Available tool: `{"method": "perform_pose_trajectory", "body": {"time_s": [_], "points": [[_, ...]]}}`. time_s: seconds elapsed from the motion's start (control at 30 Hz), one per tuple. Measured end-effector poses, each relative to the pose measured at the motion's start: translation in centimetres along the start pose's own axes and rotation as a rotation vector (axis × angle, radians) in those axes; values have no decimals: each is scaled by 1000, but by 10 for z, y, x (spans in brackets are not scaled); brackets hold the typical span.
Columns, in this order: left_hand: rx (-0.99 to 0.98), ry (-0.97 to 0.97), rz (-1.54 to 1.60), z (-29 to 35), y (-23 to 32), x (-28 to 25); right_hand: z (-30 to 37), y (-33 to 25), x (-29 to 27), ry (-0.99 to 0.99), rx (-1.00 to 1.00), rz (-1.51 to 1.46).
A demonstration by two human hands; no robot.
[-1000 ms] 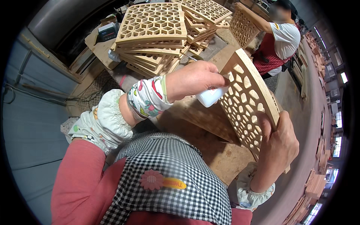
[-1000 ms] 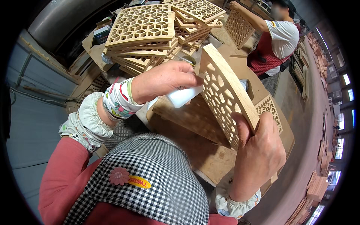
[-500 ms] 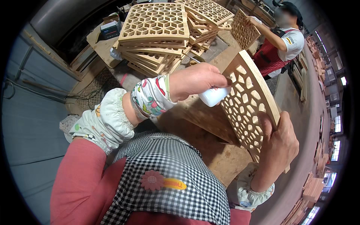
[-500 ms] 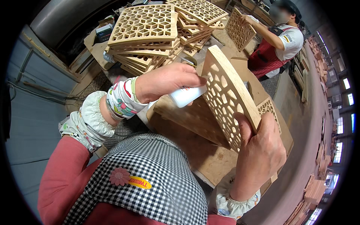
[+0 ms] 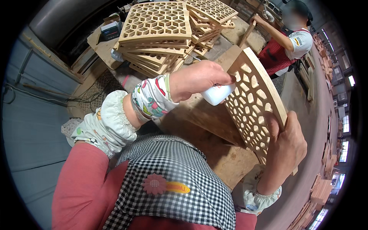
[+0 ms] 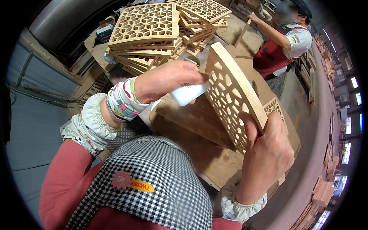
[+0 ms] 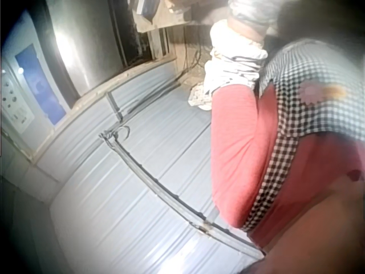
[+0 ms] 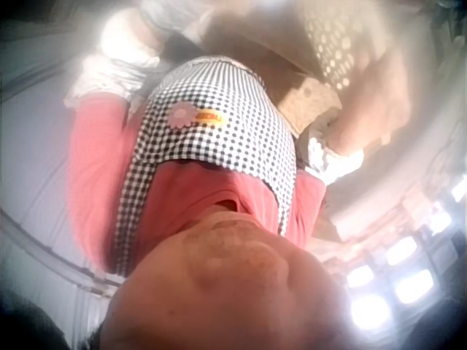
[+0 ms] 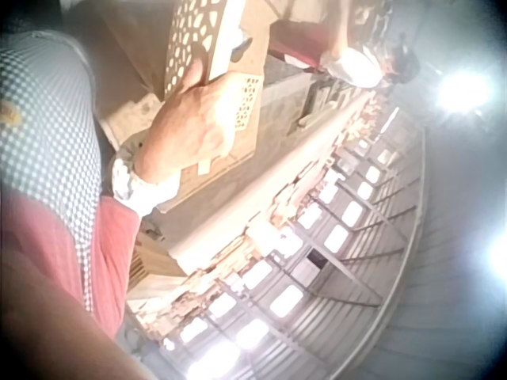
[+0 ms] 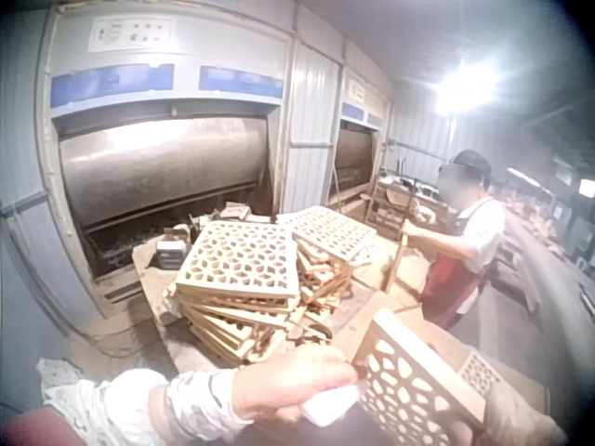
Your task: The person uses a small tool to scrape and clean the holes of a wooden lattice panel and applies glue from a bottle to the edges and joints.
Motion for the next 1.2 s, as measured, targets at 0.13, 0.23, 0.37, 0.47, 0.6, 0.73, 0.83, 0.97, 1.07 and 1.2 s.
{"method": "perform_pose_trajectory", "body": {"time_s": [0.13,0.23,0.37,0.47,0.6,0.73,0.83,0.97,1.07,1.2], "points": [[-29,-36,-22,-1,0,3,0,0,3,-6,20,-6],[56,-24,7,1,1,-1,0,2,2,-30,16,-4],[-9,-21,-72,1,4,4,1,3,2,-33,29,2],[14,-14,-47,-1,2,0,0,2,2,12,23,-16],[0,-40,-43,-4,-2,1,-1,2,2,37,1,-14],[-35,-26,-41,-1,4,3,-2,2,1,43,16,-29],[-48,-25,-19,0,1,4,-1,1,1,35,5,-27],[-24,-33,-17,0,1,3,-1,2,1,35,11,-17],[-14,-48,-8,0,-1,4,0,2,0,31,9,-14],[-35,-55,-14,1,-2,4,-1,1,0,42,11,-27]]}}
Point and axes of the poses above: each hand's wrist, its own z-axis away from the middle knuckle, its own x-axis out of the palm, y = z × x, the point moved 1 cm from there along -z, towards the middle knuckle, and after that the axes turned 9 degrees about y, right-handed, at the moved point
